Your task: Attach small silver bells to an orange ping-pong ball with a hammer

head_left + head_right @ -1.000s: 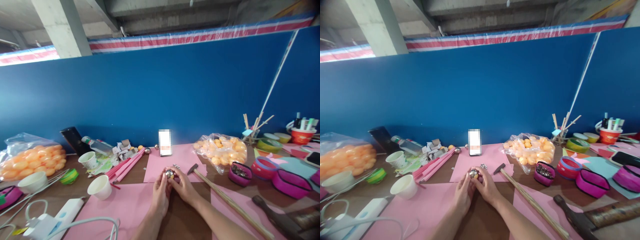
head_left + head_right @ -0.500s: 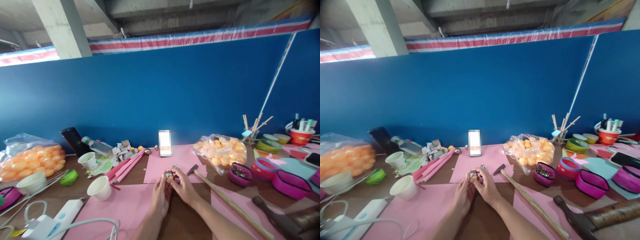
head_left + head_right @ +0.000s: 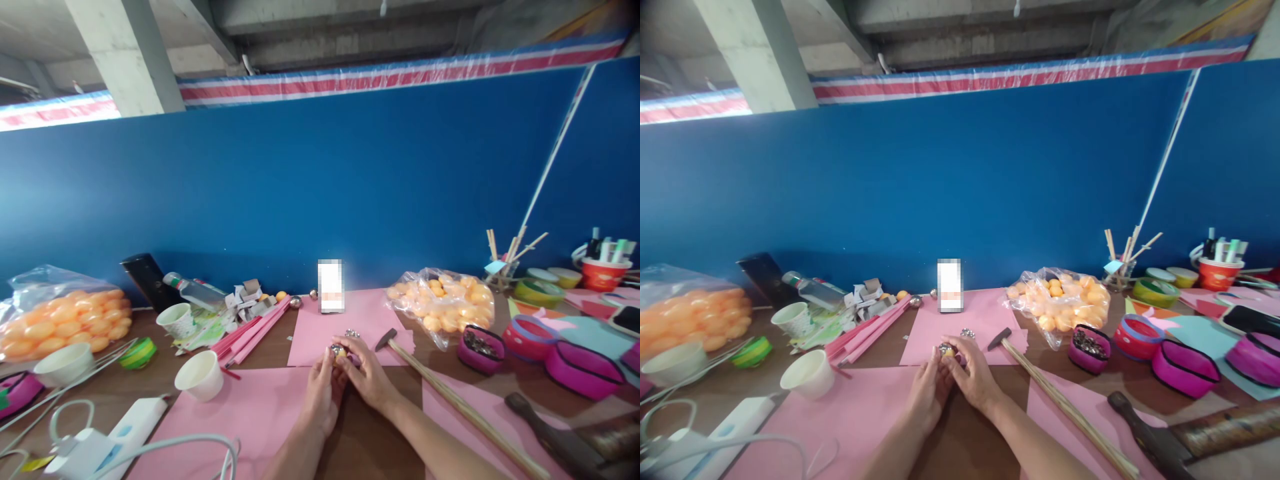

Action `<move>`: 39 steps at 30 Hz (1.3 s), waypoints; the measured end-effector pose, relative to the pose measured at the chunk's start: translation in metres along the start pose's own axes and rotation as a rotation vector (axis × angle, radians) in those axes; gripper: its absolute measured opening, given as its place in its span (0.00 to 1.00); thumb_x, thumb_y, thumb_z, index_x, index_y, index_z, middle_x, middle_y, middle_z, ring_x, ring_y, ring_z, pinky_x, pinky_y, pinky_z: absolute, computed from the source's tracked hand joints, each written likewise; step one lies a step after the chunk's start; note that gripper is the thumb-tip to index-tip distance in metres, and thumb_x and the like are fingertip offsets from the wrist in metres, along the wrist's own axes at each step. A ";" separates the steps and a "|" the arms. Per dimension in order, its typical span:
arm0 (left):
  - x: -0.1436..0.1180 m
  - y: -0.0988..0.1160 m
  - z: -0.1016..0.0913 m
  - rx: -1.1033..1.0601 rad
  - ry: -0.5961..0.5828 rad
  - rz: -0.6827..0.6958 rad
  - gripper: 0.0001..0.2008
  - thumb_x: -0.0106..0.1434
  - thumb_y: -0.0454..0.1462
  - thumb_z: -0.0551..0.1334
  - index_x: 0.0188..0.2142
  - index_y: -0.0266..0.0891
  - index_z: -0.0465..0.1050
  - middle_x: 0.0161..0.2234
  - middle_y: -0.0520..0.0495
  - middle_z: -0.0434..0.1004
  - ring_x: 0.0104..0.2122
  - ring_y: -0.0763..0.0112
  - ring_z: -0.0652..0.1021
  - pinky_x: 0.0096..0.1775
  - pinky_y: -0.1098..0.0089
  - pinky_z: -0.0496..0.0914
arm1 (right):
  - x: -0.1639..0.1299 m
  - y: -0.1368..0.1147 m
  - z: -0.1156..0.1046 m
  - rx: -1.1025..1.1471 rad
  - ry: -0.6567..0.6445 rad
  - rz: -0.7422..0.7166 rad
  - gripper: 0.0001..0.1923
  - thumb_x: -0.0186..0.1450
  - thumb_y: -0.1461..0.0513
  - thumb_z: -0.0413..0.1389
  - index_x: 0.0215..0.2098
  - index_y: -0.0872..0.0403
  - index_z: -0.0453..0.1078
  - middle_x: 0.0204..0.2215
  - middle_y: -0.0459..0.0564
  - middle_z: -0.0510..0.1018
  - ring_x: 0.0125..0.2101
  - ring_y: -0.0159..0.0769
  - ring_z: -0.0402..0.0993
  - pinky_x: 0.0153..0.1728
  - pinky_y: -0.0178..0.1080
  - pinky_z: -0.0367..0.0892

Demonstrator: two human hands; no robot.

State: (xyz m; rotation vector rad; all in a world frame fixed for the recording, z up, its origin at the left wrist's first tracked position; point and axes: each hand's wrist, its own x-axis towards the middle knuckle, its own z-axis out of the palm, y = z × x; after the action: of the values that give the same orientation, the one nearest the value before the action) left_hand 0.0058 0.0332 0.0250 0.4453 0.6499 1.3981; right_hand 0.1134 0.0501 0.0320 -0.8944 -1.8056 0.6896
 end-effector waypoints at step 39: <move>0.000 0.001 -0.002 -0.031 0.178 0.090 0.15 0.55 0.42 0.60 0.39 0.35 0.68 0.30 0.46 0.73 0.26 0.75 0.74 0.30 0.72 0.70 | 0.004 0.009 -0.009 -0.431 0.234 -0.046 0.16 0.63 0.65 0.43 0.49 0.54 0.61 0.42 0.54 0.70 0.44 0.41 0.63 0.46 0.46 0.61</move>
State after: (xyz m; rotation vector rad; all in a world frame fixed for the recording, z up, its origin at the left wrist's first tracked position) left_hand 0.0038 0.0331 0.0236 0.3312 0.7590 1.5434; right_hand 0.1233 0.0591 0.0308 -1.1587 -1.7825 0.1530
